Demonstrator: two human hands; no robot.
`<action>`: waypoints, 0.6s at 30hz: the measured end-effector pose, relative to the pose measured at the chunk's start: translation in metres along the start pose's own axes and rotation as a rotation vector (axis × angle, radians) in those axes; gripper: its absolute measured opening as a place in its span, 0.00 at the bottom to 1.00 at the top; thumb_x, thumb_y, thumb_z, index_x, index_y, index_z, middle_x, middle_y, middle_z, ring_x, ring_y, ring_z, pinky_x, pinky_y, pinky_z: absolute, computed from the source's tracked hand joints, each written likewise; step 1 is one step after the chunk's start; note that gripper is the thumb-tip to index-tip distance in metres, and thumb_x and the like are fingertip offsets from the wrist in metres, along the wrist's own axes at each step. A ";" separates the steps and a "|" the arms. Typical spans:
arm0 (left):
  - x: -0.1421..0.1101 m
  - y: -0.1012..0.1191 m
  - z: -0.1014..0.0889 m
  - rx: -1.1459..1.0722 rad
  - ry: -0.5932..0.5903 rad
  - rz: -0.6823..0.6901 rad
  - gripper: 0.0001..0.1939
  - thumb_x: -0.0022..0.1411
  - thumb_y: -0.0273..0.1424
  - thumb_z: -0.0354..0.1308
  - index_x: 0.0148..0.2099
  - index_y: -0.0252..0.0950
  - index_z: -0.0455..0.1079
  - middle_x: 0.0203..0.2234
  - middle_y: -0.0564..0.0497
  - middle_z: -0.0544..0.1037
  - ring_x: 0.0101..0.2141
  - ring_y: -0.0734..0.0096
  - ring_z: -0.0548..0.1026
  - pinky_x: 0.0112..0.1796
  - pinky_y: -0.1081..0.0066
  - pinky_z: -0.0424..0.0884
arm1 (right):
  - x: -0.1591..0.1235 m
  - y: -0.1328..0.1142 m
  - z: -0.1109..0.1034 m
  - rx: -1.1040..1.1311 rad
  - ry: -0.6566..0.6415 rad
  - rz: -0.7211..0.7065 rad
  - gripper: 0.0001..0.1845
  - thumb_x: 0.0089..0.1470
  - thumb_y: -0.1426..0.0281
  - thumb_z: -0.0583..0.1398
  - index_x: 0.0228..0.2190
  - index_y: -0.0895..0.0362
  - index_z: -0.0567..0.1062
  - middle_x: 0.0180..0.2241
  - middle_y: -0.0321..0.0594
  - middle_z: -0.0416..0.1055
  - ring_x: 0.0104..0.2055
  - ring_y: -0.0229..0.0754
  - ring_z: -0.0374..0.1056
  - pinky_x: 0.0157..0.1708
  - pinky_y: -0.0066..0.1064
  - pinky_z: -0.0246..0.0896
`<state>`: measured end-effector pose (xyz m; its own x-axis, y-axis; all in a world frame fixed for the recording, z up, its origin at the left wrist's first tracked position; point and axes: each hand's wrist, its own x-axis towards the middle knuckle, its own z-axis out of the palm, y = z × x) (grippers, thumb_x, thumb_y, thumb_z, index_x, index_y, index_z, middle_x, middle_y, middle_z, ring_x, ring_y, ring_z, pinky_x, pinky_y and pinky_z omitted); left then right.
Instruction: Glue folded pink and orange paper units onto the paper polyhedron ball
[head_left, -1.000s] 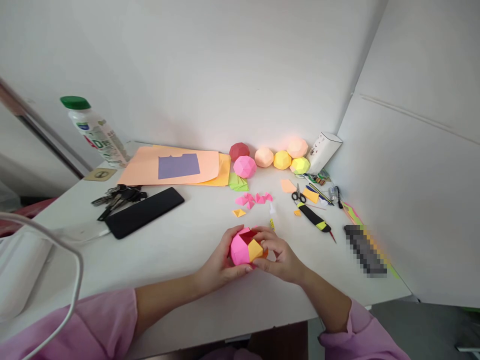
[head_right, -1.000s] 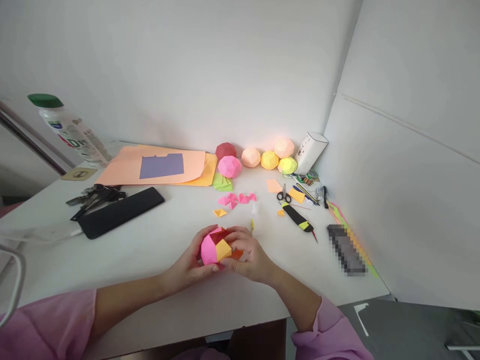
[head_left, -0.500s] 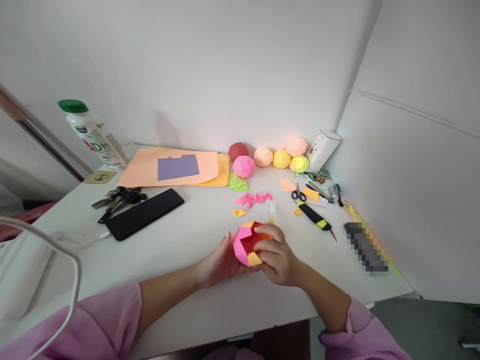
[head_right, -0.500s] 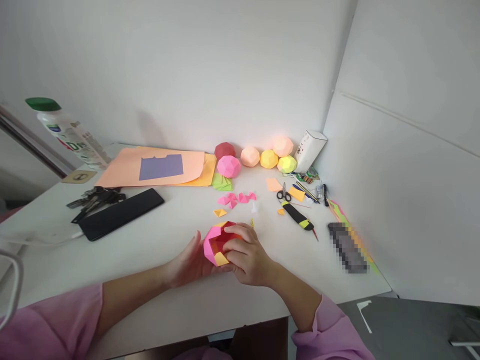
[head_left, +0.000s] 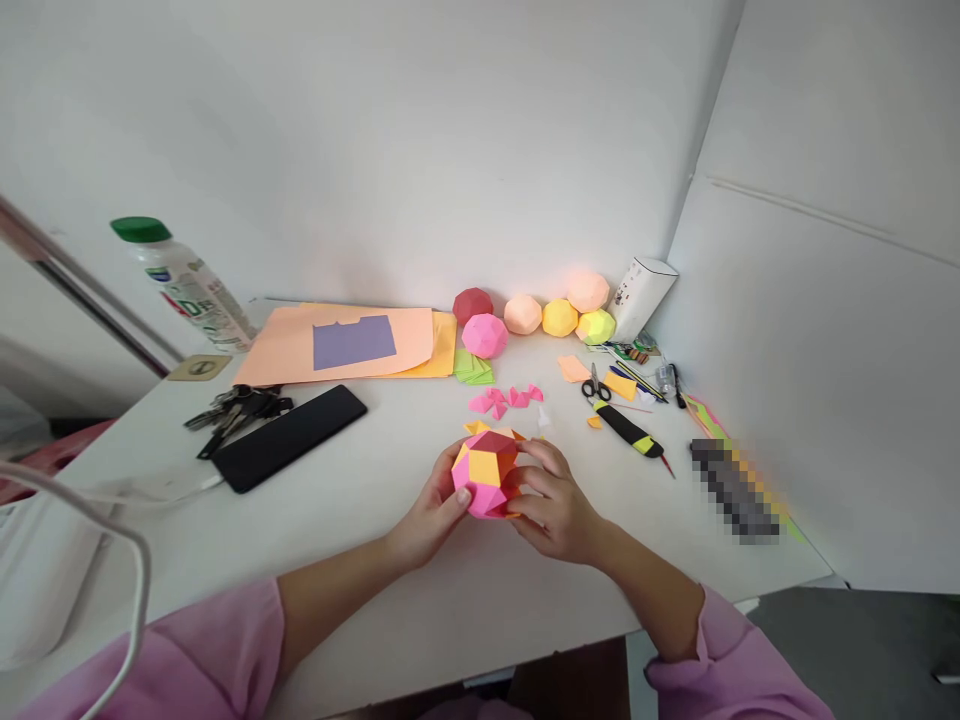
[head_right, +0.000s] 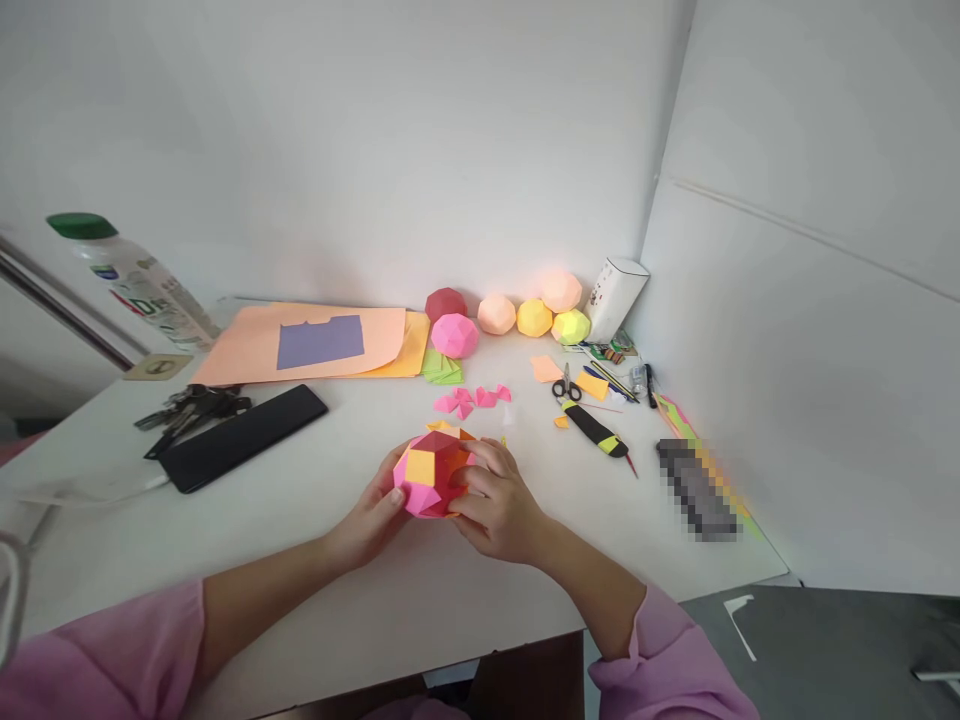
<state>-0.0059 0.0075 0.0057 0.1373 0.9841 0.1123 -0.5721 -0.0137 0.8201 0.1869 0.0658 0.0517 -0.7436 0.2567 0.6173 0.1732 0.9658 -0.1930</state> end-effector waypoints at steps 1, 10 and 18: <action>0.000 0.000 0.000 0.003 -0.001 0.016 0.30 0.58 0.45 0.62 0.59 0.45 0.59 0.56 0.44 0.66 0.53 0.55 0.67 0.49 0.60 0.68 | -0.001 0.001 0.001 -0.026 0.001 -0.001 0.05 0.52 0.75 0.60 0.30 0.54 0.74 0.37 0.41 0.70 0.60 0.53 0.55 0.57 0.52 0.55; 0.003 0.002 0.002 -0.093 0.140 -0.082 0.21 0.57 0.46 0.63 0.46 0.41 0.63 0.42 0.49 0.73 0.39 0.66 0.73 0.38 0.67 0.71 | -0.006 0.008 0.006 -0.263 -0.045 0.041 0.09 0.50 0.80 0.57 0.24 0.56 0.73 0.41 0.44 0.69 0.62 0.53 0.52 0.59 0.53 0.53; 0.000 -0.002 -0.007 0.065 0.065 -0.042 0.38 0.59 0.37 0.63 0.65 0.49 0.48 0.62 0.44 0.60 0.58 0.53 0.63 0.54 0.58 0.64 | -0.002 0.012 -0.001 -0.202 0.028 0.143 0.11 0.48 0.83 0.55 0.28 0.57 0.74 0.40 0.46 0.69 0.59 0.54 0.55 0.54 0.51 0.59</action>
<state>-0.0110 0.0089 0.0002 0.1056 0.9935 0.0423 -0.5130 0.0180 0.8582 0.1914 0.0769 0.0488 -0.6845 0.3891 0.6165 0.4026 0.9068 -0.1252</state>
